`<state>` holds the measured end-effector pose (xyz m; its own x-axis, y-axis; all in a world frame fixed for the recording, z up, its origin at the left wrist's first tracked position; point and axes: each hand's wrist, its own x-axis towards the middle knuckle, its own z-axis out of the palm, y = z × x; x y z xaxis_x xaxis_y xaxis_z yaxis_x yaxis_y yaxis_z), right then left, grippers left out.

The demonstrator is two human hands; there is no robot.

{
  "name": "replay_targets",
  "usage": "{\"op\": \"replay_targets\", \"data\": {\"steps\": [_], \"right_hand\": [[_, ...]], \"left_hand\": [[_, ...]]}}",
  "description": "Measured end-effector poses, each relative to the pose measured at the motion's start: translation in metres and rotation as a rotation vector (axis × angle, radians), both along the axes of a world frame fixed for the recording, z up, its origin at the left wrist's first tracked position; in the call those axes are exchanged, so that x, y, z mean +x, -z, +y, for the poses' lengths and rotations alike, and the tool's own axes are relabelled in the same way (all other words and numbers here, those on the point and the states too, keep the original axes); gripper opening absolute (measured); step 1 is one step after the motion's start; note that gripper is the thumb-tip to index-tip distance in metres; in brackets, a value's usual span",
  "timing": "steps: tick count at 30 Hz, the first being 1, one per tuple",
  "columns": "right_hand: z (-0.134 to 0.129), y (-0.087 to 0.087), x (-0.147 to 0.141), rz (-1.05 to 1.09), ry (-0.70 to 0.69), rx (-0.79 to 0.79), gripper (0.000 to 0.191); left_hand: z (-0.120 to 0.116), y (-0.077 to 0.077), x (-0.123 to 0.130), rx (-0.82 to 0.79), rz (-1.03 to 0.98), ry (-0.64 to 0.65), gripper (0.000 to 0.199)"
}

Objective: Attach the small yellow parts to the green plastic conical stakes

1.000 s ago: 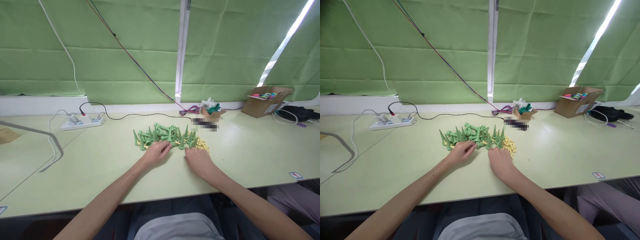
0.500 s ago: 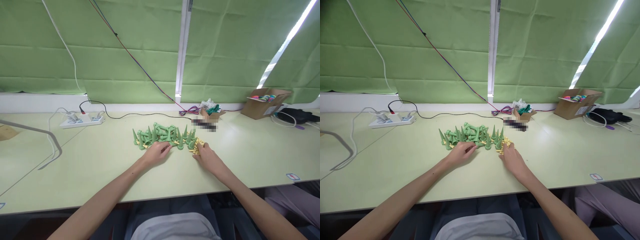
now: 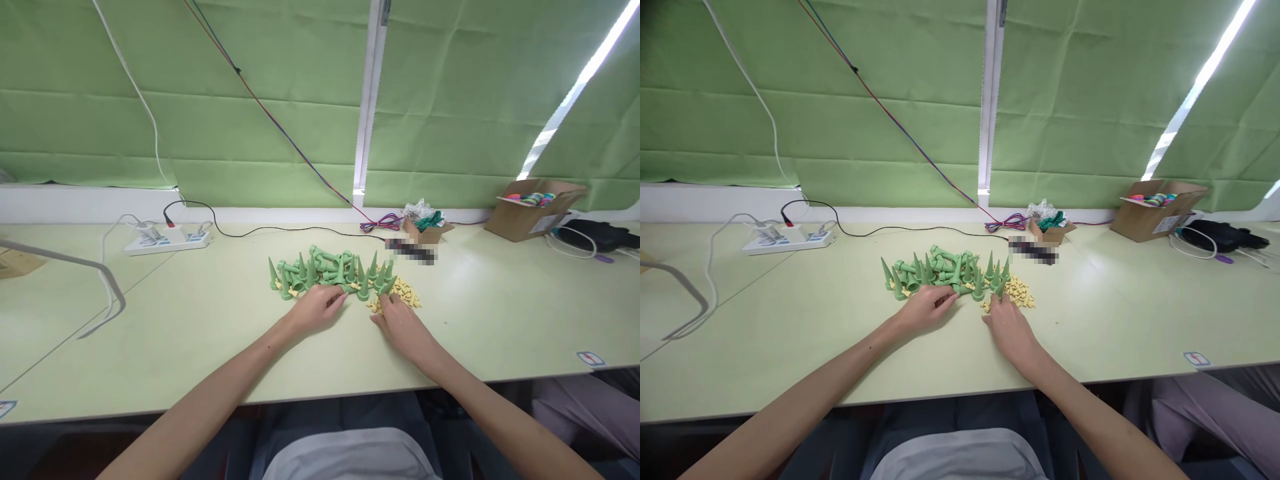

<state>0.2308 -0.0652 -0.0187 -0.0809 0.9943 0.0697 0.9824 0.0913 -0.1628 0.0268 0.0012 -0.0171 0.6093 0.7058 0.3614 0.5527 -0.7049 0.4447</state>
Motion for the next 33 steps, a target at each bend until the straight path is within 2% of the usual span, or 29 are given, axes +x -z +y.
{"op": "replay_targets", "data": {"steps": [8,14,21,27,33], "right_hand": [[0.001,-0.002,-0.003,0.021,-0.012,-0.005,0.027],[0.001,-0.002,-0.005,0.027,-0.088,0.016,0.023],[0.0,-0.007,-0.02,0.033,-0.205,0.053,0.022],[0.012,-0.009,-0.037,0.044,-0.346,0.068,0.018],[0.033,0.004,-0.053,0.107,-0.456,0.136,0.024]], "left_hand": [[0.0,0.001,0.0,-0.013,0.029,-0.012,0.037],[0.0,0.002,0.0,-0.017,0.03,0.002,0.037],[0.001,0.001,-0.001,-0.003,0.038,-0.015,0.035],[0.005,-0.001,-0.004,0.056,-0.067,-0.086,0.038],[0.01,0.001,-0.006,0.124,-0.213,-0.129,0.033]]}}
